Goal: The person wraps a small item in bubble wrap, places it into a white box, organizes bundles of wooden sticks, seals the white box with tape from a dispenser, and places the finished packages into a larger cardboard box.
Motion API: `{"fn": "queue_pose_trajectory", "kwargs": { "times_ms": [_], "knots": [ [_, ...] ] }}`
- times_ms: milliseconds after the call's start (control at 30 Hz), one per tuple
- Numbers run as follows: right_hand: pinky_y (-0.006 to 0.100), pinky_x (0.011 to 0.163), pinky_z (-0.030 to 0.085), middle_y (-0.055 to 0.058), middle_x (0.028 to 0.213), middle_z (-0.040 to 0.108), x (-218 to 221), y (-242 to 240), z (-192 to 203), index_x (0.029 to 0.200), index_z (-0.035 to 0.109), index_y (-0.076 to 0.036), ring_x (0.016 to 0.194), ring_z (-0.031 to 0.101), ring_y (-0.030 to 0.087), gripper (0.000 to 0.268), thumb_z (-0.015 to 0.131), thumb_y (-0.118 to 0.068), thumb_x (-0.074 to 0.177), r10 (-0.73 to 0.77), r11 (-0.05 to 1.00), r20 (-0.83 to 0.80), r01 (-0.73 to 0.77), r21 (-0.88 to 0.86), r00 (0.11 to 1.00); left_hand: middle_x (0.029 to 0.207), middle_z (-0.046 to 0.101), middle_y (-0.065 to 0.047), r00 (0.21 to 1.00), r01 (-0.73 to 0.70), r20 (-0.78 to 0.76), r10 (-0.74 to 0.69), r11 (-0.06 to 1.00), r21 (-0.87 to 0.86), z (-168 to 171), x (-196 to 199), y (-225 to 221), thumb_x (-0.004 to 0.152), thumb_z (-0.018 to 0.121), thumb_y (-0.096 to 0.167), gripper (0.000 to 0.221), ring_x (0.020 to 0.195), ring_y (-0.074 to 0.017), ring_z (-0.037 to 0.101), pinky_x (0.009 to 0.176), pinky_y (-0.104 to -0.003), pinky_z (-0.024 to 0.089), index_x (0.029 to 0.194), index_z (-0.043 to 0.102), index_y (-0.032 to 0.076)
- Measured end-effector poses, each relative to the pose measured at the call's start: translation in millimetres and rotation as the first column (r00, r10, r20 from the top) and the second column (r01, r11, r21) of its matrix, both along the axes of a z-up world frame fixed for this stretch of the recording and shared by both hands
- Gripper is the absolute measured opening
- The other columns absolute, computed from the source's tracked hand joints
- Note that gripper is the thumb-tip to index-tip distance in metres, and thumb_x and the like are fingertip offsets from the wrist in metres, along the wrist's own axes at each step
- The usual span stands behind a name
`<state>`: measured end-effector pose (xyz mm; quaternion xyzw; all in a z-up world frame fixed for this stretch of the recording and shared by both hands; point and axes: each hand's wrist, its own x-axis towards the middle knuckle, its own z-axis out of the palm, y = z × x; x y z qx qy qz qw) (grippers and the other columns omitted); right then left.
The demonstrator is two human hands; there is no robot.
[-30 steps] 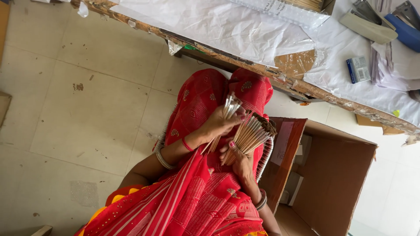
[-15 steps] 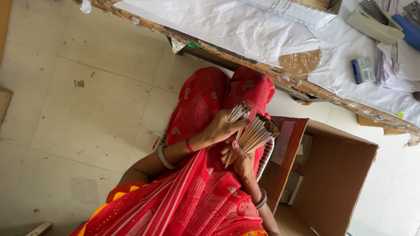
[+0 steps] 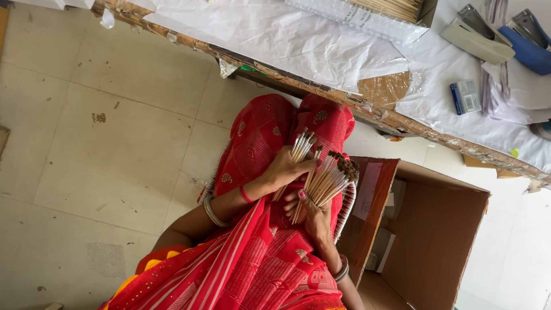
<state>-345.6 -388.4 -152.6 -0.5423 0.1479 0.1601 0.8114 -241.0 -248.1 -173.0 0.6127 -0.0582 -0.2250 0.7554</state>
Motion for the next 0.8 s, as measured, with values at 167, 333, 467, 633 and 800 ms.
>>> {"fn": "queue_pose_trajectory", "kwargs": {
  "times_ms": [167, 333, 467, 633, 800],
  "knots": [
    [0.037, 0.058, 0.065, 0.018, 0.086, 0.075, -6.7, -5.0, -5.7, 0.122, 0.059, 0.001, 0.068, 0.076, 0.025, 0.032, 0.057, -0.020, 0.098, -0.080, 0.995, -0.045, 0.082, 0.050, 0.996, 0.055, 0.059, 0.003, 0.996, -0.085, -0.014, 0.085, 0.996, 0.034, -11.9, 1.1, 8.1, 0.101, 0.067, 0.040, 0.040, 0.040, -0.0062, 0.046, 0.035, -0.022, 0.034, 0.076, 0.067, 0.008],
    [0.035, 0.052, 0.059, 0.019, 0.079, 0.072, -9.5, -5.3, -12.7, 0.114, 0.064, 0.006, 0.060, 0.071, 0.026, 0.030, 0.061, -0.021, 0.102, -0.042, 0.999, -0.053, 0.040, -0.032, 0.998, 0.058, 0.050, 0.005, 0.983, 0.015, -0.177, -0.054, 0.977, -0.214, 9.5, -0.3, 7.7, 0.095, 0.078, 0.032, 0.029, 0.046, -0.0045, 0.045, 0.040, -0.022, 0.037, 0.085, 0.064, 0.008],
    [0.035, 0.052, 0.060, 0.017, 0.078, 0.073, -7.3, -5.0, -6.8, 0.114, 0.064, 0.006, 0.059, 0.072, 0.025, 0.031, 0.061, -0.022, 0.101, -0.057, 0.998, -0.040, 0.057, 0.000, 0.998, 0.058, 0.052, 0.005, 0.994, 0.077, -0.060, -0.087, 0.984, -0.161, 14.4, -6.3, 4.1, 0.094, 0.077, 0.034, 0.032, 0.046, -0.0042, 0.046, 0.039, -0.023, 0.037, 0.082, 0.064, 0.008],
    [0.032, 0.048, 0.057, 0.016, 0.073, 0.072, -15.1, -14.0, -25.7, 0.110, 0.067, 0.006, 0.054, 0.069, 0.024, 0.032, 0.059, -0.025, 0.104, -0.076, 0.996, -0.042, 0.075, -0.041, 0.996, 0.063, 0.056, 0.005, 0.973, -0.092, -0.226, 0.048, 0.978, -0.187, 1.8, 0.5, 9.1, 0.100, 0.071, 0.039, 0.035, 0.052, -0.0040, 0.053, 0.043, -0.020, 0.042, 0.085, 0.065, 0.009],
    [0.032, 0.049, 0.058, 0.017, 0.088, 0.071, -12.9, -7.4, -20.7, 0.114, 0.064, 0.005, 0.061, 0.070, 0.023, 0.028, 0.061, -0.021, 0.103, -0.056, 0.998, -0.046, 0.055, -0.021, 0.997, 0.067, 0.064, 0.001, 0.971, -0.011, -0.236, -0.049, 0.969, -0.247, 36.3, 0.7, 6.8, 0.089, 0.076, 0.033, 0.026, 0.055, -0.0068, 0.061, 0.044, -0.022, 0.048, 0.091, 0.071, 0.008]
  ]
}}
